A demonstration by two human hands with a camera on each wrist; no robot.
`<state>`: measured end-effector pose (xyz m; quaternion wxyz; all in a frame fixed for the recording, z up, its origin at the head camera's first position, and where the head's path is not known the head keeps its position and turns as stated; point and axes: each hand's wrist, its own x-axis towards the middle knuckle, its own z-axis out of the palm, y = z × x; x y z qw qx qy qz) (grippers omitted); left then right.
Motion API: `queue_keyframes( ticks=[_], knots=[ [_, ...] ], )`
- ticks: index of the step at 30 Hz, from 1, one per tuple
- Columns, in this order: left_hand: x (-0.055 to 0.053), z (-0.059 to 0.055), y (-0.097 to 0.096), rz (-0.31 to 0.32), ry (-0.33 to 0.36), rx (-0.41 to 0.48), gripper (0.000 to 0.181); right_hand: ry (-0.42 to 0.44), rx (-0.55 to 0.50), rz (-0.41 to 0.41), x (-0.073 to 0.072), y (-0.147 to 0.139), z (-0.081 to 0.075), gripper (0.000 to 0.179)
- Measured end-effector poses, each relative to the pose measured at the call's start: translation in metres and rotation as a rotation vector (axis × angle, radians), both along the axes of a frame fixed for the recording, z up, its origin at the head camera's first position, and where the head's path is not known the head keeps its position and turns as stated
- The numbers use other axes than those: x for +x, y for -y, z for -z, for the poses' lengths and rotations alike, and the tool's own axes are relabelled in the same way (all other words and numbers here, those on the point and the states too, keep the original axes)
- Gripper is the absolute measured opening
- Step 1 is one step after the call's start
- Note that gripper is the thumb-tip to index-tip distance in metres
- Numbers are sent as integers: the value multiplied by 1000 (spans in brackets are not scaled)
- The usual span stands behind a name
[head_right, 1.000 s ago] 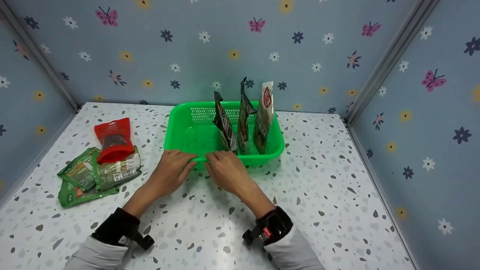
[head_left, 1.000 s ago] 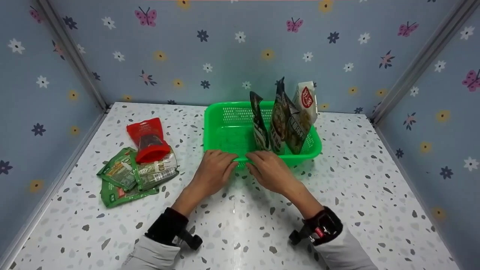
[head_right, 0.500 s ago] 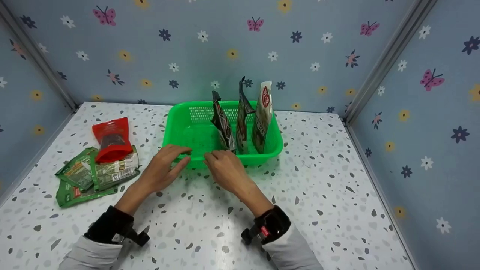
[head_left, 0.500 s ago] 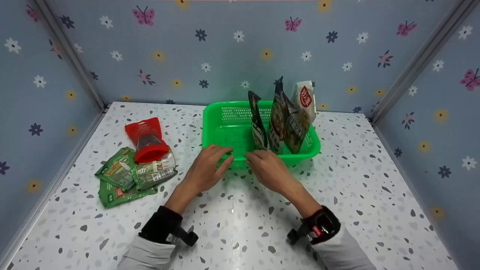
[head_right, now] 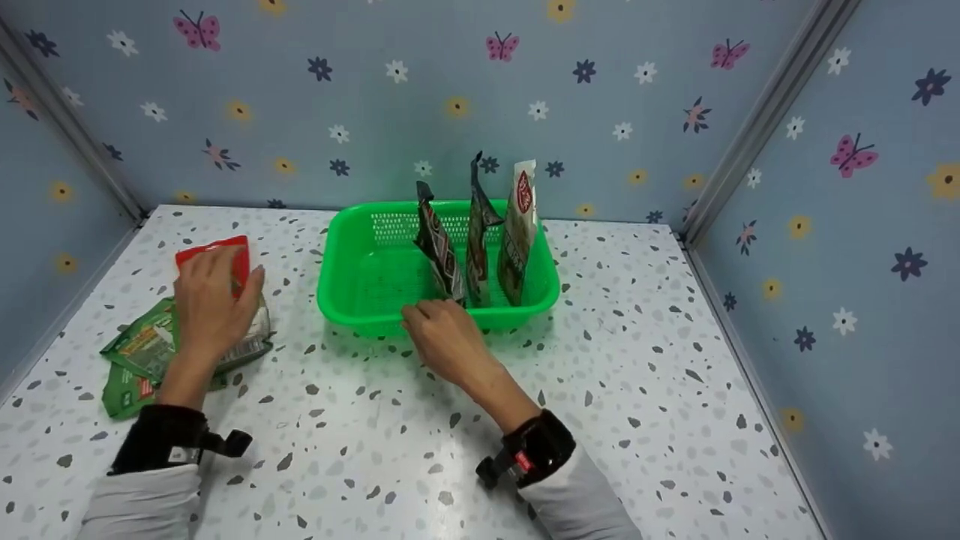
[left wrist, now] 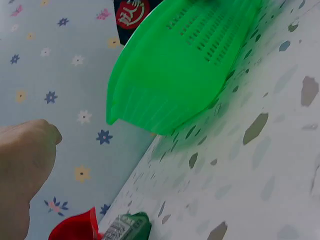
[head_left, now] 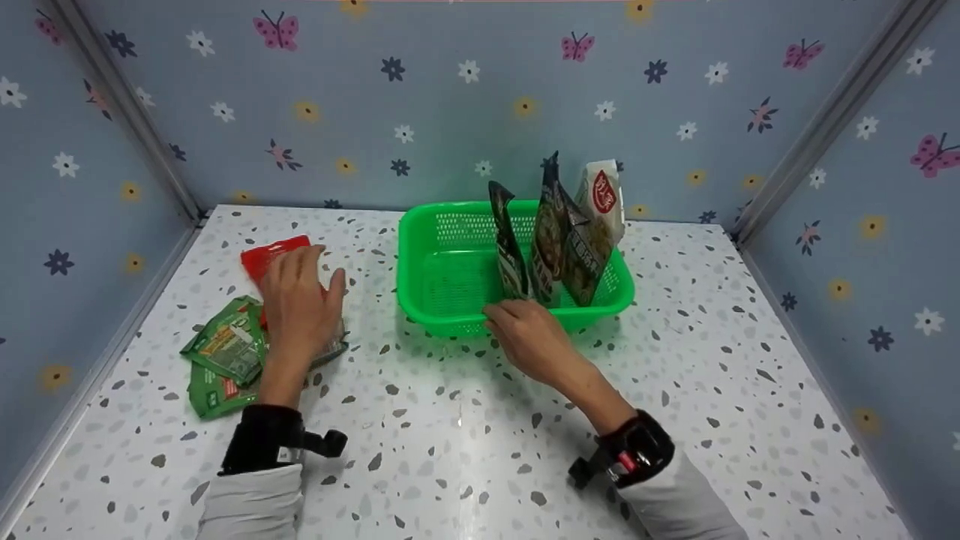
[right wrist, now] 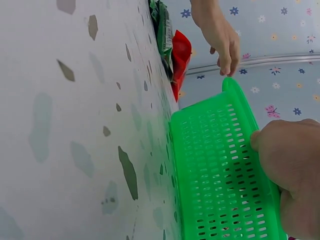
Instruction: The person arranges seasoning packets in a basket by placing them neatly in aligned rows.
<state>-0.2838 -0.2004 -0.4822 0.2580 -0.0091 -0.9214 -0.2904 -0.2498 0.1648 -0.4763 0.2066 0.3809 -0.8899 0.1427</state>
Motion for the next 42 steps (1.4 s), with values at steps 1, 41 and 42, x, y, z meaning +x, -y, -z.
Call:
queue_keyframes(
  ticks=[1, 41, 42],
  knots=[
    [-1, 2, 6, -33, 16, 9, 52, 1, 0, 2, 0, 0, 0, 26],
    [-5, 23, 37, -196, 412, 288, 92, -2, 12, 9, 1, 0, -1, 27],
    [-5, 23, 37, -190, 397, 294, 90, 0, 12, 10, 1, 0, -1, 28]
  ],
)
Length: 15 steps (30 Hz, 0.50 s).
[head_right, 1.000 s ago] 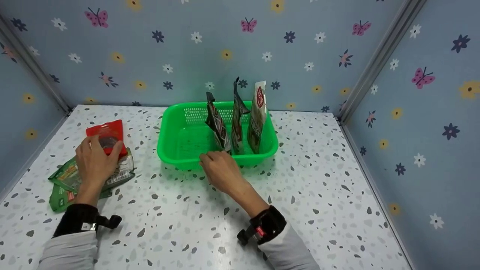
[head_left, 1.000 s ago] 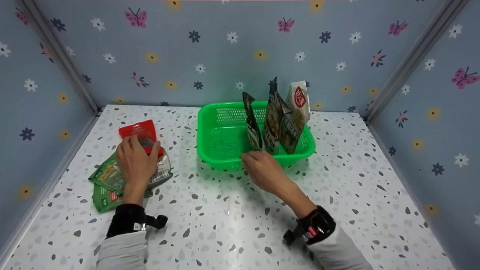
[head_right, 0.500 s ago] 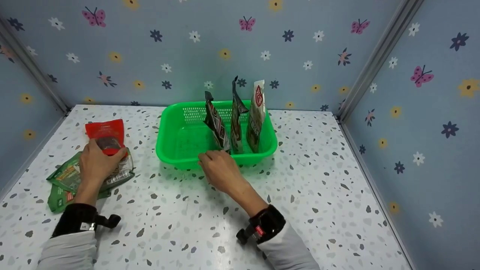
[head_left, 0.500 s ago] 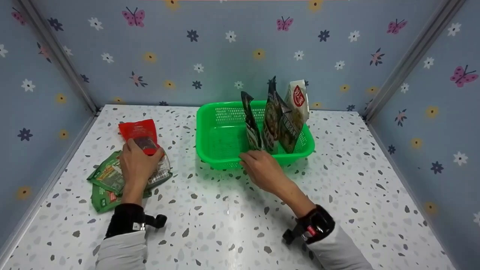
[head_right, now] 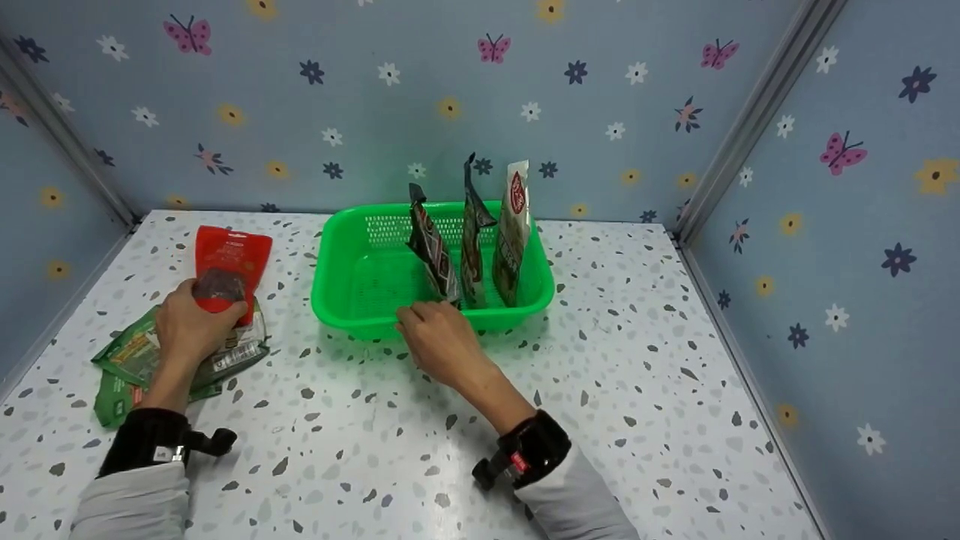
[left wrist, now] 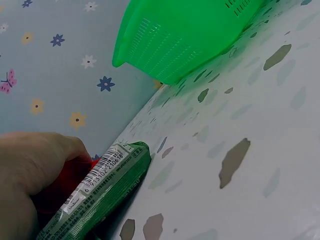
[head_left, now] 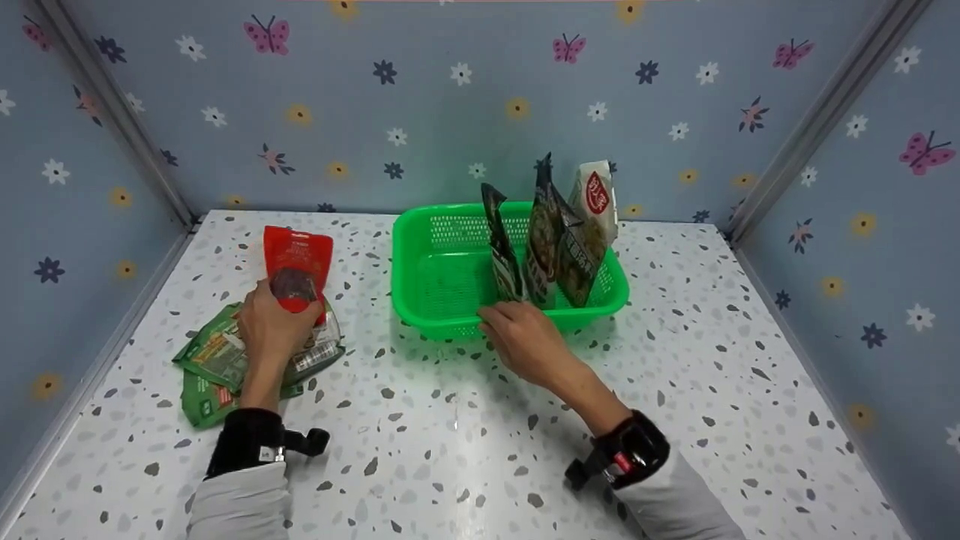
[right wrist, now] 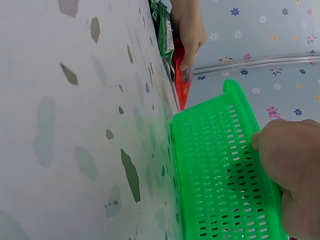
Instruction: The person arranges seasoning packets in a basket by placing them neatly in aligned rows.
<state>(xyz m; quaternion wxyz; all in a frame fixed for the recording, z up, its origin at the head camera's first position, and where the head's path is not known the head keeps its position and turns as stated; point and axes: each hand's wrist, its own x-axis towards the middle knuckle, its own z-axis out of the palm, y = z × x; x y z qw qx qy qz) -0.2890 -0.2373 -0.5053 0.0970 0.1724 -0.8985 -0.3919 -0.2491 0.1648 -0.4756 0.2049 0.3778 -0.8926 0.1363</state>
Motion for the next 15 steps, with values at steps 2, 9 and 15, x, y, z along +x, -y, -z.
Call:
queue_keyframes(
  ticks=[2, 9, 15],
  knots=[
    [0, 0, 0, 3, -38, 5, 87, 3, 2, 2, 0, 0, 0, 28],
    [0, -1, -5, -2, -193, 30, 78, 9, 2, 3, 0, 0, 0, 28],
    [2, -16, -16, -27, -352, 102, 77, 26, 24, 11, 1, -1, -3, 29]
  ],
)
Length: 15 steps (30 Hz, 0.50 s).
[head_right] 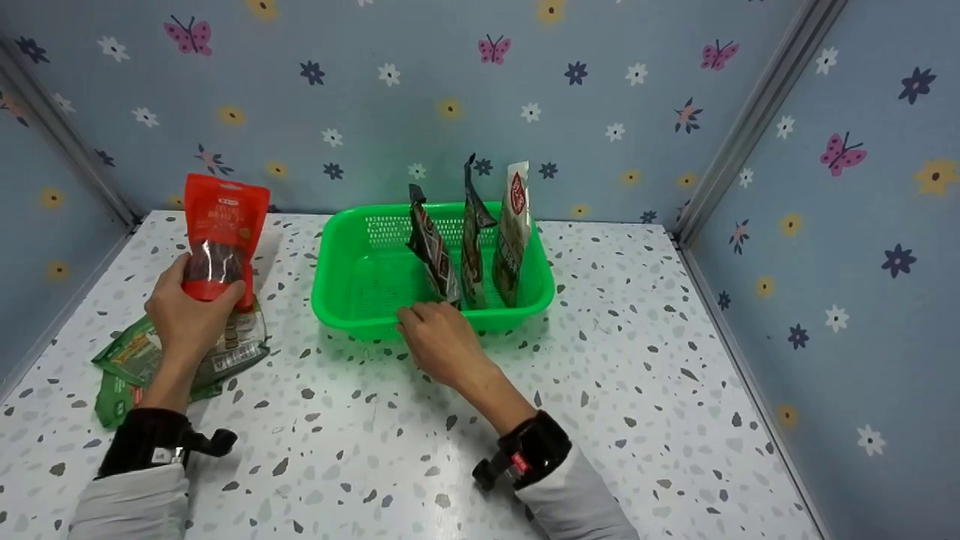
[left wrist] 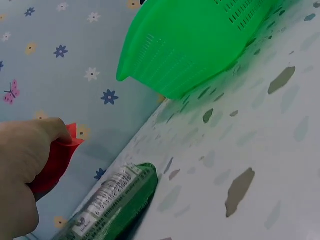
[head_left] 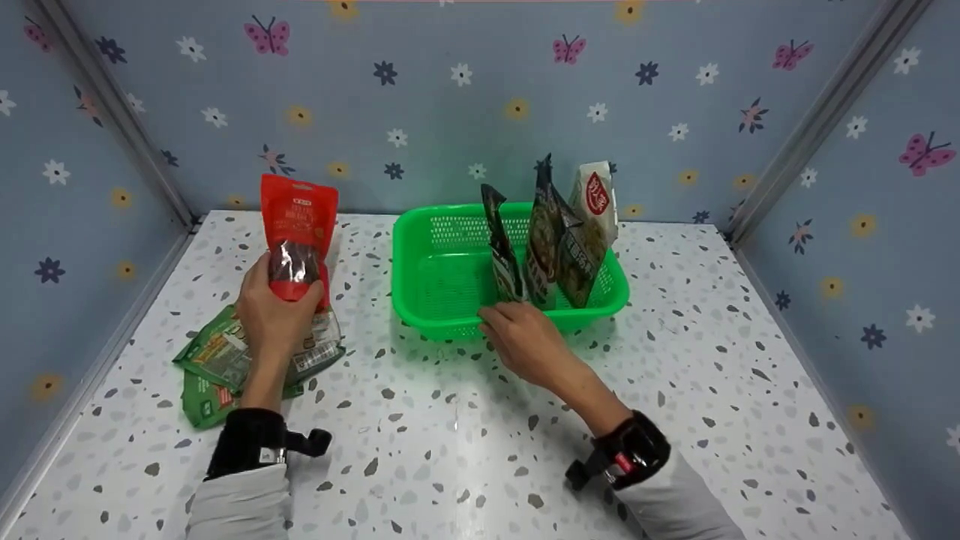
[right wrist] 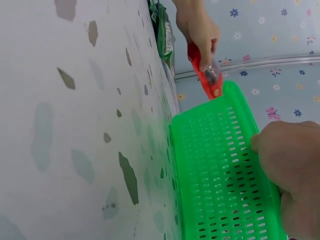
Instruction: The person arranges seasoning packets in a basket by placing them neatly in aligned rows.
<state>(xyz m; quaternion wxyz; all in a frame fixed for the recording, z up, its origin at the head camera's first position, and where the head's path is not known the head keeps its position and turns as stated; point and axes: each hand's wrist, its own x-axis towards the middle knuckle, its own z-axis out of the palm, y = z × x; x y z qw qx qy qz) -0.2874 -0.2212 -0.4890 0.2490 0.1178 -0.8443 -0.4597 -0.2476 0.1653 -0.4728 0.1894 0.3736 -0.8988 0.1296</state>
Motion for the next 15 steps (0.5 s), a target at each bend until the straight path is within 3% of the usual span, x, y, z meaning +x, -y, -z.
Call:
queue_keyframes(
  ticks=[4, 8, 15],
  knots=[
    [2, -17, -14, 18, -144, 25, 77, 46, -13, -3, 2, -2, -4, 33],
    [8, -34, -31, 69, -273, 21, 76, 86, -122, -49, 5, -4, -12, 38],
    [24, -56, -63, 197, -373, 37, 82, 29, -411, -182, 12, -9, -40, 37]
  ],
)
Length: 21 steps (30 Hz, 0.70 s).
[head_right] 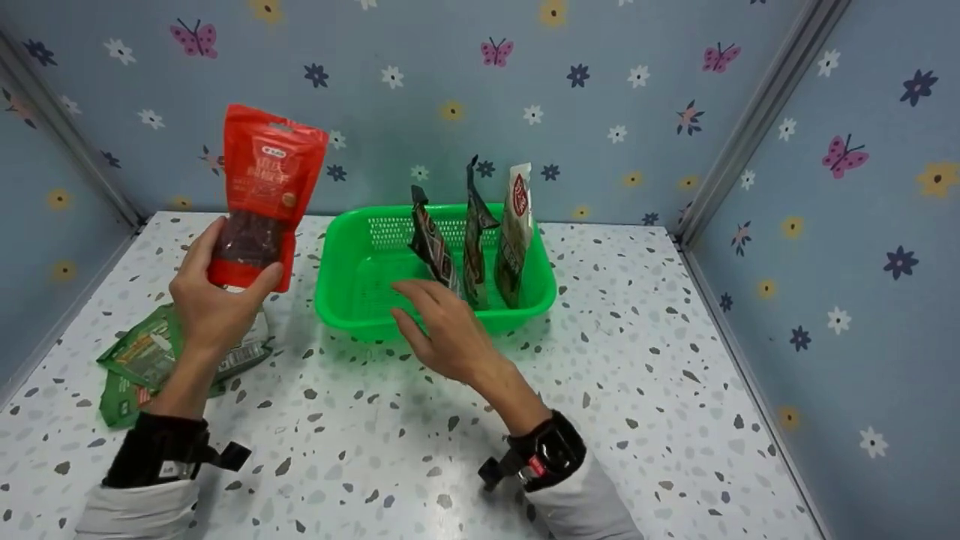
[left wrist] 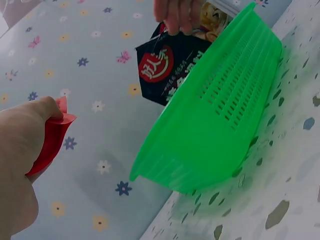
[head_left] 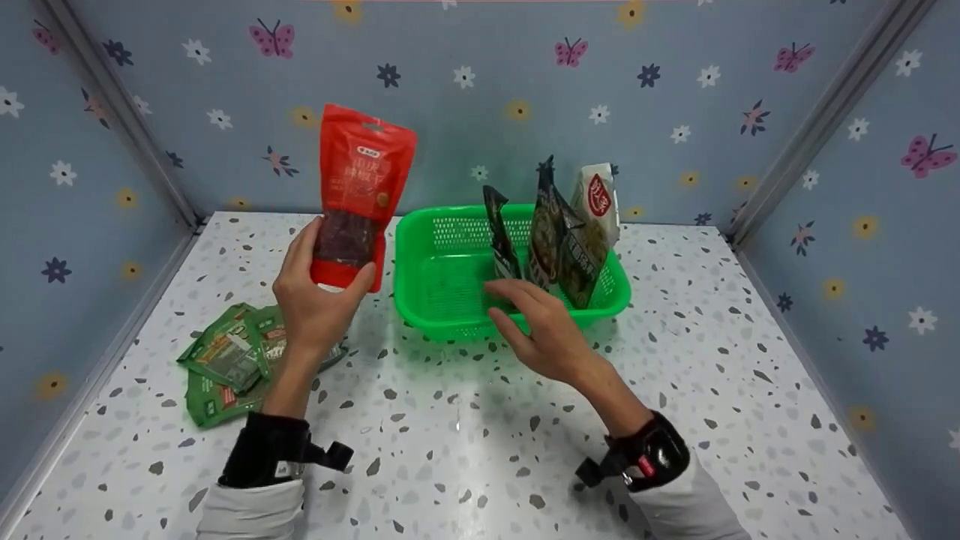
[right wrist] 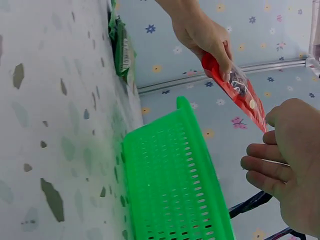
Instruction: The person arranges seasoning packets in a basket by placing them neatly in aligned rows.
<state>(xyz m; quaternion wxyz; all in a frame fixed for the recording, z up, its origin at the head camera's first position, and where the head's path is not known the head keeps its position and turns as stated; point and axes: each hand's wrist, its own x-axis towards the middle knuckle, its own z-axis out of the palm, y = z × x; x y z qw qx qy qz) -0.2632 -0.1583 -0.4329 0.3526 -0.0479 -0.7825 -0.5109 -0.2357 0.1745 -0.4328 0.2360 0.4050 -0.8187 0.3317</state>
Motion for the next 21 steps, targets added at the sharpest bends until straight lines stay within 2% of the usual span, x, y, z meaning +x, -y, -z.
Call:
queue_keyframes(
  ticks=[3, 6, 9, 15, 21],
  knots=[
    [7, -6, -14, 53, -34, 2, 83, -8, -101, -7, 3, -3, -12, 40],
    [15, -11, -29, 106, -64, -3, 85, 38, -181, 10, 8, -7, -23, 42],
    [22, -11, -43, 183, -99, -5, 86, 148, -254, 20, 13, -10, -31, 46],
    [32, -4, -67, 394, -139, -17, 87, 430, -415, 32, 16, -18, -38, 52],
    [40, 4, -82, 535, -170, -73, 86, 605, -617, -77, 12, -25, -45, 57]
  ],
)
